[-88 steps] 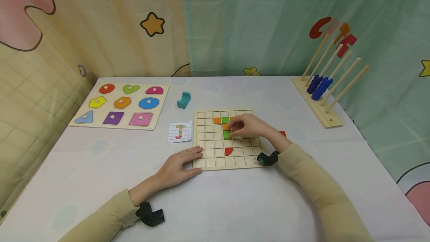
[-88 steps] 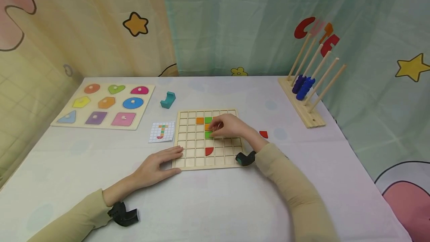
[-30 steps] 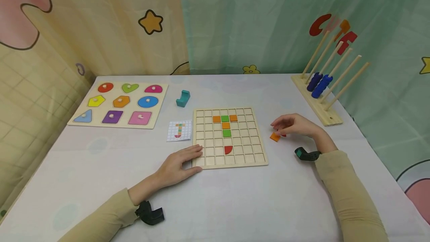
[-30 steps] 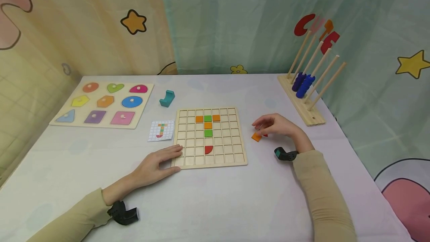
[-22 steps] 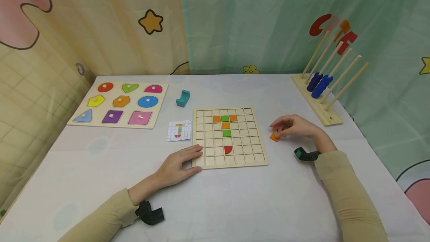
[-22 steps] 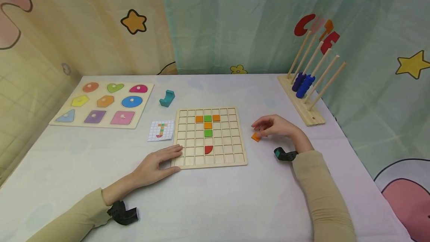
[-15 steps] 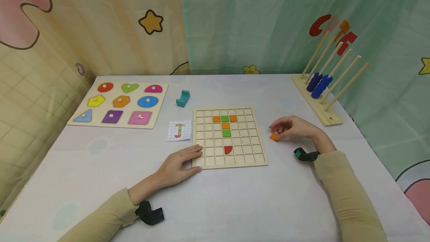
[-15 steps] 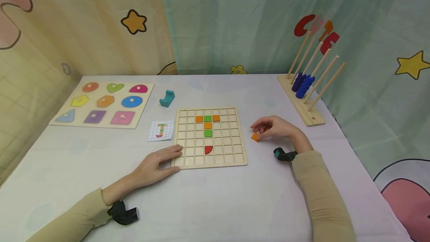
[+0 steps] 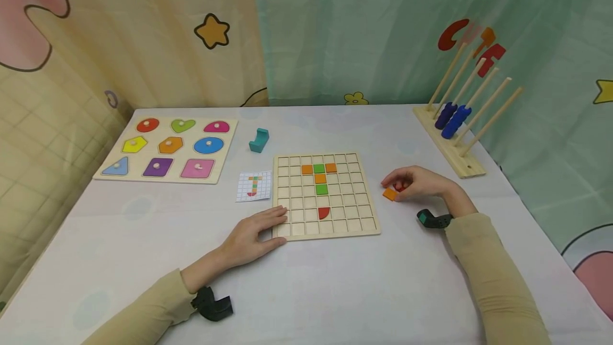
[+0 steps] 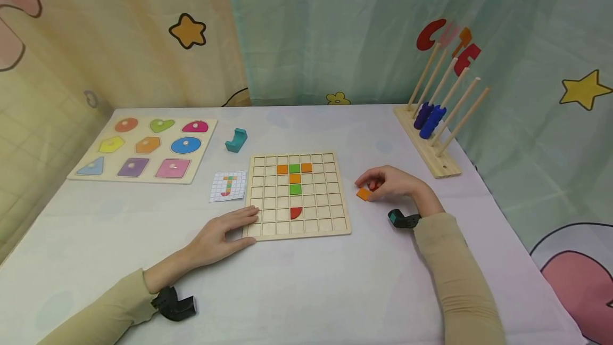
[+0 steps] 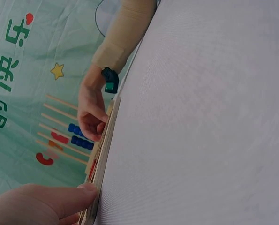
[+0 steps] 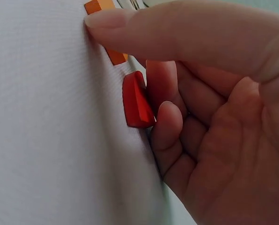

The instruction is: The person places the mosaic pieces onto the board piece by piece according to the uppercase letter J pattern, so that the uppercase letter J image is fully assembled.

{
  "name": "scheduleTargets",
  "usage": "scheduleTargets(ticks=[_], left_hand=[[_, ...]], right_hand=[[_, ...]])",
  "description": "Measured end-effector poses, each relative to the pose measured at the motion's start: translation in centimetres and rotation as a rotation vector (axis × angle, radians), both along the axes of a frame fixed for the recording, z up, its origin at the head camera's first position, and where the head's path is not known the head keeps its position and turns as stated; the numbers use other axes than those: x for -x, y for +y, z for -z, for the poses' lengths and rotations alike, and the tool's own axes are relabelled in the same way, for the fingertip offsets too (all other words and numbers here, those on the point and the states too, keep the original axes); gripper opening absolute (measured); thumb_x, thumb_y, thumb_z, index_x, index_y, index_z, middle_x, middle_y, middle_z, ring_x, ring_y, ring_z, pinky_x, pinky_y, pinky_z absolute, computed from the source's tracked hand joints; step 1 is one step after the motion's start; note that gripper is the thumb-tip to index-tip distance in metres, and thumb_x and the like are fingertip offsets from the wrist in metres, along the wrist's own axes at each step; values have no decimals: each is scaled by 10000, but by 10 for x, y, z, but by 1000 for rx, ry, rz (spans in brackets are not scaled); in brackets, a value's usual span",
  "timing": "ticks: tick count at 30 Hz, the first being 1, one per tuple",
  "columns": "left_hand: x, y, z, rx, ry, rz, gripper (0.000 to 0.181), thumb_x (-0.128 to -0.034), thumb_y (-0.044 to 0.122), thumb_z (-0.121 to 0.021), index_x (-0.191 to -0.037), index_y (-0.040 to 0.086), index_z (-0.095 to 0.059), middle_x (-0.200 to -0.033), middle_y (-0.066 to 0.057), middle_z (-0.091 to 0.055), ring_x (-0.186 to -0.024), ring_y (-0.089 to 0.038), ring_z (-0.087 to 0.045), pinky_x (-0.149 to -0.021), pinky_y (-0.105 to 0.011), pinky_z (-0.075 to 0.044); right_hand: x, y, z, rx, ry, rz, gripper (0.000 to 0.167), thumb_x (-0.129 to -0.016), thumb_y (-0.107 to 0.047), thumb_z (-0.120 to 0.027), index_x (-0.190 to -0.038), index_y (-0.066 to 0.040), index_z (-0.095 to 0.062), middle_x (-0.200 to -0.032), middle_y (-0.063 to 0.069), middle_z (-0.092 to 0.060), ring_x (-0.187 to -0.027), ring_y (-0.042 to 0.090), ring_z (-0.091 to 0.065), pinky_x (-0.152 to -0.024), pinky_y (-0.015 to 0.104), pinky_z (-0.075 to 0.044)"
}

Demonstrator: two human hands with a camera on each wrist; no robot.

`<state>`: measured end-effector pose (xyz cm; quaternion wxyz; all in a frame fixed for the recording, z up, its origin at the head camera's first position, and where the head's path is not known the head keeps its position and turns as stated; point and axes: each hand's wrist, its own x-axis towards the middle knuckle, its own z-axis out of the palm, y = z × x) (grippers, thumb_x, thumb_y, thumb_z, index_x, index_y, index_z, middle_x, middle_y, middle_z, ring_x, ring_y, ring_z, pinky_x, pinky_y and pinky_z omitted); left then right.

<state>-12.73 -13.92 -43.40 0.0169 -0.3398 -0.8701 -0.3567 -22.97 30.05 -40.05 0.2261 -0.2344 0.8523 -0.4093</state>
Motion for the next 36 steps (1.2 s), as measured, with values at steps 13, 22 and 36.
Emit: scheduleTargets(ticks=[13,22,36], left_hand=[[1,0,0,-3,3,2,499,-836,273,-716,-1260,37,-597,-1373,-56,-502,-1296,-200,-424,-1039,-428,-368],[0,0,0,0,-9,-4,502,-832,280,-719,-1258,43,-600,-1377,-40,-499,-1298,-195,-422,-1039,-431,-368],[0,0,1,-6,-5,-4,500,-829,275,-723,-1256,43,-602,-1377,-39,-499,-1295,-194,-425,-1042,-425,-365]], right_hand=[[2,-4,0,-58,41,23,369,-755,-84,-775,-1084,13,-638,-858,81,-572,-743,162,-480,-614,221,-427],[0,-9,0,-35,117,6,249,-742,-91,-776,-920,-59,-605,-766,19,-538,-686,164,-474,-570,236,-417],[-1,-49,-22,-65,71,93,271,-809,-247,-751,-983,-57,-669,-938,43,-686,-837,187,-623,-754,300,-501]])
